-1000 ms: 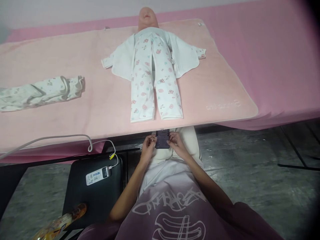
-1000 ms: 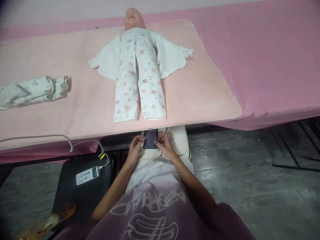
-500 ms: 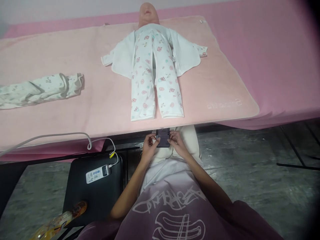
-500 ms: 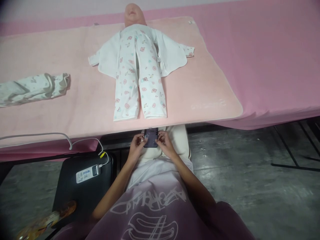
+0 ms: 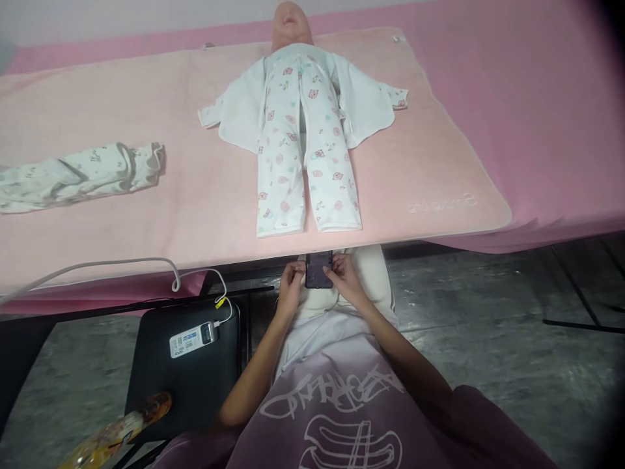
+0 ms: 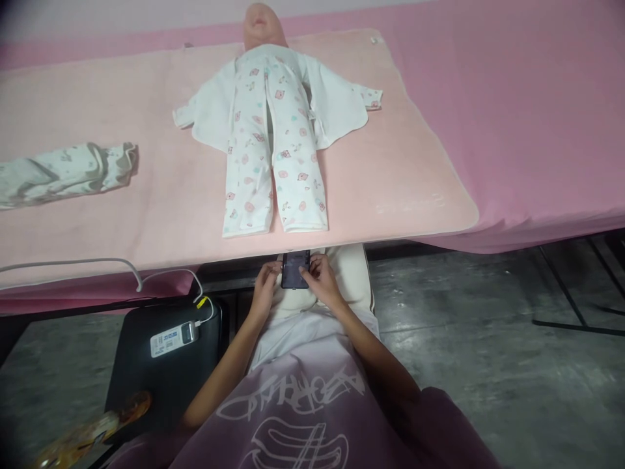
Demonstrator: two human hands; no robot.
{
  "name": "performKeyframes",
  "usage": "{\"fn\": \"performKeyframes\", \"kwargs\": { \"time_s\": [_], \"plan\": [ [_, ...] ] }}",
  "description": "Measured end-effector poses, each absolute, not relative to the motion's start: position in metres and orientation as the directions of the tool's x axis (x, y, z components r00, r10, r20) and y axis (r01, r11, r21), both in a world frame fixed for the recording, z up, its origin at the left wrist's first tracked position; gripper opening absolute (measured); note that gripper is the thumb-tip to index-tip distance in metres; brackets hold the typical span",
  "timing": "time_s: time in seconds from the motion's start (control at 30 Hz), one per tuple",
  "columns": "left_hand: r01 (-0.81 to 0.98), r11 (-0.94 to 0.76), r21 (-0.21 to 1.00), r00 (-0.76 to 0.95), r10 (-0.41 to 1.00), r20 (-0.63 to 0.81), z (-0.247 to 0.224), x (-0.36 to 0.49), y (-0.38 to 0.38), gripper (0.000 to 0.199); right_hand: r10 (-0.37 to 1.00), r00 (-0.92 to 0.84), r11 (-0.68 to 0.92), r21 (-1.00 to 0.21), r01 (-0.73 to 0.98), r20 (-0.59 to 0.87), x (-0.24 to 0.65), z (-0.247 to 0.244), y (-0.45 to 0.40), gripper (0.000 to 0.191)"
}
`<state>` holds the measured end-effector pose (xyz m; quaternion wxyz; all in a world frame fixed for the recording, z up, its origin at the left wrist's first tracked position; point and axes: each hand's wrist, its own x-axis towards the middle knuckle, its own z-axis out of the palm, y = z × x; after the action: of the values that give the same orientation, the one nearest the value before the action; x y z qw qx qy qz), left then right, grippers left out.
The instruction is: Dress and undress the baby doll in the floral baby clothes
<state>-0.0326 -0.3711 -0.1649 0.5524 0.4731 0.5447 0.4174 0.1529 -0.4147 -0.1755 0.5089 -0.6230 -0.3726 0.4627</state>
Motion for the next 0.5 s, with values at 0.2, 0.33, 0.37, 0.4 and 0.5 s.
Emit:
{"fn": "performKeyframes", "kwargs": {
  "time_s": [0.2, 0.33, 0.37, 0.4, 0.5],
  "plan": [
    [0.059, 0.219, 0.974, 0.017, 0.975, -0.22, -0.164, -0.022, -0.363, 0.022, 0.944, 0.258, -0.197, -0.978, -0.064, -0.207, 0.157, -0.175, -0.419, 0.046],
    [0.072, 0.227, 0.971, 0.001, 0.974, -0.228, -0.165, -0.019, -0.361, 0.024, 0.943, 0.248, -0.205, -0.974, -0.095, -0.223, 0.157, -0.178, -0.42, 0.045],
    [0.08, 0.23, 0.97, 0.001, 0.973, -0.231, -0.166, -0.019, -0.361, 0.026, 0.943, 0.248, -0.207, -0.974, -0.096, -0.224, 0.157, -0.178, -0.42, 0.044],
    [0.088, 0.233, 0.968, 0.002, 0.972, -0.234, -0.167, -0.019, -0.361, 0.028, 0.943, 0.247, -0.207, -0.974, -0.095, -0.224, 0.157, -0.178, -0.42, 0.045],
    [0.109, 0.232, 0.967, 0.002, 0.972, -0.233, -0.168, -0.017, -0.361, 0.033, 0.944, 0.241, -0.207, -0.974, -0.094, -0.224, 0.157, -0.178, -0.42, 0.045]
  ]
}}
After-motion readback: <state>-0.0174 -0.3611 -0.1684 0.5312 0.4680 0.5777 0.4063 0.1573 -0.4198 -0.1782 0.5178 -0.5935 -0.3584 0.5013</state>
